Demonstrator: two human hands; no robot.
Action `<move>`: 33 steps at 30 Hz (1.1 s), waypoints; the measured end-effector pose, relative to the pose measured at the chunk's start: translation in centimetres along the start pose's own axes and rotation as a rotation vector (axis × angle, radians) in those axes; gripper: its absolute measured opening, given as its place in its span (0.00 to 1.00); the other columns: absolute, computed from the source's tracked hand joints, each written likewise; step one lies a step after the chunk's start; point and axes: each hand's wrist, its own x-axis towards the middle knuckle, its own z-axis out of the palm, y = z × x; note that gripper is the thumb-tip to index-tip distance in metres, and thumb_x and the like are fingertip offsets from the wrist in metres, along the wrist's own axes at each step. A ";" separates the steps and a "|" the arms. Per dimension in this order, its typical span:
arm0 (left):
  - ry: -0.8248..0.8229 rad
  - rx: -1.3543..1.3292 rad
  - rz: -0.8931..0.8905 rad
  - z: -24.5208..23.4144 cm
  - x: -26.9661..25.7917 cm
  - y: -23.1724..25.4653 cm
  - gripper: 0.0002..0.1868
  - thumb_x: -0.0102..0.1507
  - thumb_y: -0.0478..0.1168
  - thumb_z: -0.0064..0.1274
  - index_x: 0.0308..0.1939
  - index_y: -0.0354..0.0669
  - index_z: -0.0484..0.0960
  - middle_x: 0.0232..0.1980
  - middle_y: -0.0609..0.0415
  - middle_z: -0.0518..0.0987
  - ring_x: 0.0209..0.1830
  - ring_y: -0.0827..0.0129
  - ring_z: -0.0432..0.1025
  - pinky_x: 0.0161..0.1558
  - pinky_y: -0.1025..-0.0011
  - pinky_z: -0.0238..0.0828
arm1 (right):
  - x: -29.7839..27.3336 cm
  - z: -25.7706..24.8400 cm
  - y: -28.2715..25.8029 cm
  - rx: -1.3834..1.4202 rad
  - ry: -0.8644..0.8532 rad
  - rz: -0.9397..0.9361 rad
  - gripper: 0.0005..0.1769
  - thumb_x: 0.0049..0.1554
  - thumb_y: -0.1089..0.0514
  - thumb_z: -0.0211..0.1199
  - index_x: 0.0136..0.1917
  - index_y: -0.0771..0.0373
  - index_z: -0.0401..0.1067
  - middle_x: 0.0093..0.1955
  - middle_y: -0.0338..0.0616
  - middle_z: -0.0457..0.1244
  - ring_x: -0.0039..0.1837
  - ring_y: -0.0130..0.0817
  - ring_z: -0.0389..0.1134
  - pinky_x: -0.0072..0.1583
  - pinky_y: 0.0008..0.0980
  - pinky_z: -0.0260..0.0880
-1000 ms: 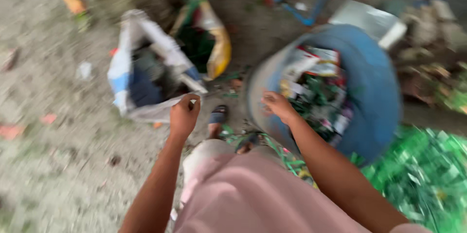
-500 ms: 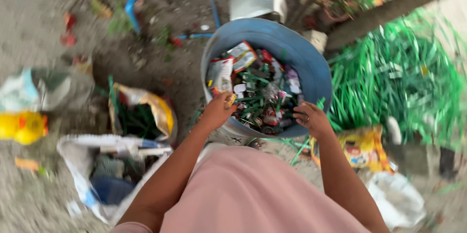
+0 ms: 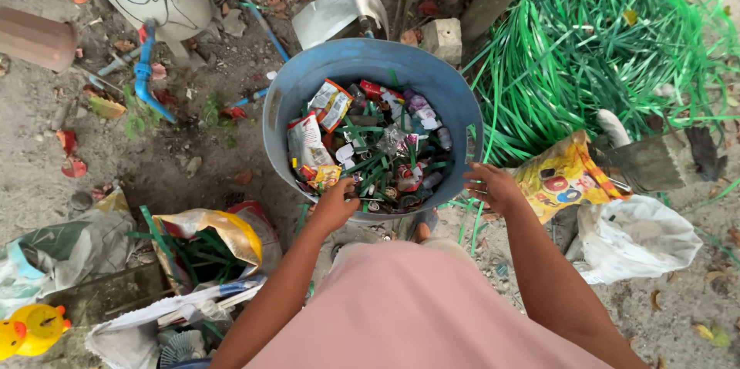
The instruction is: The person sorts through trash in a bin and a white bag, handling items such as a blue lid, plastic bottles, food wrappers, and a red canister.
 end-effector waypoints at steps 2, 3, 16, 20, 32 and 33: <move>-0.004 0.015 -0.066 0.6 -0.3 -0.3 0.34 0.53 0.34 0.55 0.66 0.40 0.73 0.60 0.44 0.81 0.59 0.54 0.76 0.58 0.62 0.72 | 0.7 -0.2 -0.2 -0.020 -0.005 0.016 0.26 0.62 0.48 0.59 0.70 0.59 0.67 0.62 0.46 0.68 0.56 0.39 0.69 0.55 0.37 0.71; 0.035 0.051 -0.011 1.0 -0.1 -0.4 0.35 0.52 0.34 0.57 0.65 0.39 0.74 0.60 0.42 0.81 0.59 0.52 0.76 0.59 0.61 0.71 | 1.1 -0.3 -0.4 -0.033 -0.011 0.021 0.26 0.62 0.47 0.59 0.70 0.59 0.67 0.62 0.46 0.68 0.56 0.38 0.70 0.55 0.37 0.71; 0.070 0.098 -0.368 7.1 4.3 1.0 0.24 0.62 0.46 0.55 0.61 0.44 0.79 0.52 0.47 0.85 0.51 0.56 0.80 0.54 0.63 0.75 | 15.6 0.3 1.7 -0.214 -0.252 0.073 0.25 0.60 0.48 0.63 0.67 0.60 0.71 0.55 0.46 0.70 0.51 0.37 0.72 0.51 0.35 0.72; 0.140 0.088 -0.391 10.1 7.5 0.9 0.21 0.64 0.45 0.55 0.59 0.43 0.80 0.51 0.47 0.85 0.48 0.54 0.81 0.52 0.63 0.76 | 20.9 2.3 5.3 -0.288 -0.356 0.066 0.22 0.62 0.51 0.64 0.65 0.65 0.74 0.51 0.45 0.67 0.47 0.35 0.67 0.48 0.35 0.70; 0.175 -0.172 -0.395 17.4 16.1 -0.7 0.23 0.62 0.39 0.56 0.62 0.42 0.74 0.51 0.50 0.85 0.44 0.59 0.83 0.45 0.64 0.80 | 43.1 5.9 5.9 -1.075 0.090 -0.655 0.41 0.53 0.53 0.69 0.73 0.71 0.59 0.72 0.68 0.56 0.73 0.63 0.57 0.71 0.50 0.58; 0.163 -0.193 -0.409 17.3 15.7 -0.5 0.23 0.62 0.39 0.55 0.62 0.42 0.74 0.51 0.50 0.85 0.45 0.59 0.83 0.46 0.64 0.79 | 44.2 5.8 6.4 -1.108 0.106 -0.771 0.44 0.52 0.53 0.70 0.74 0.75 0.57 0.74 0.70 0.54 0.74 0.65 0.55 0.71 0.51 0.56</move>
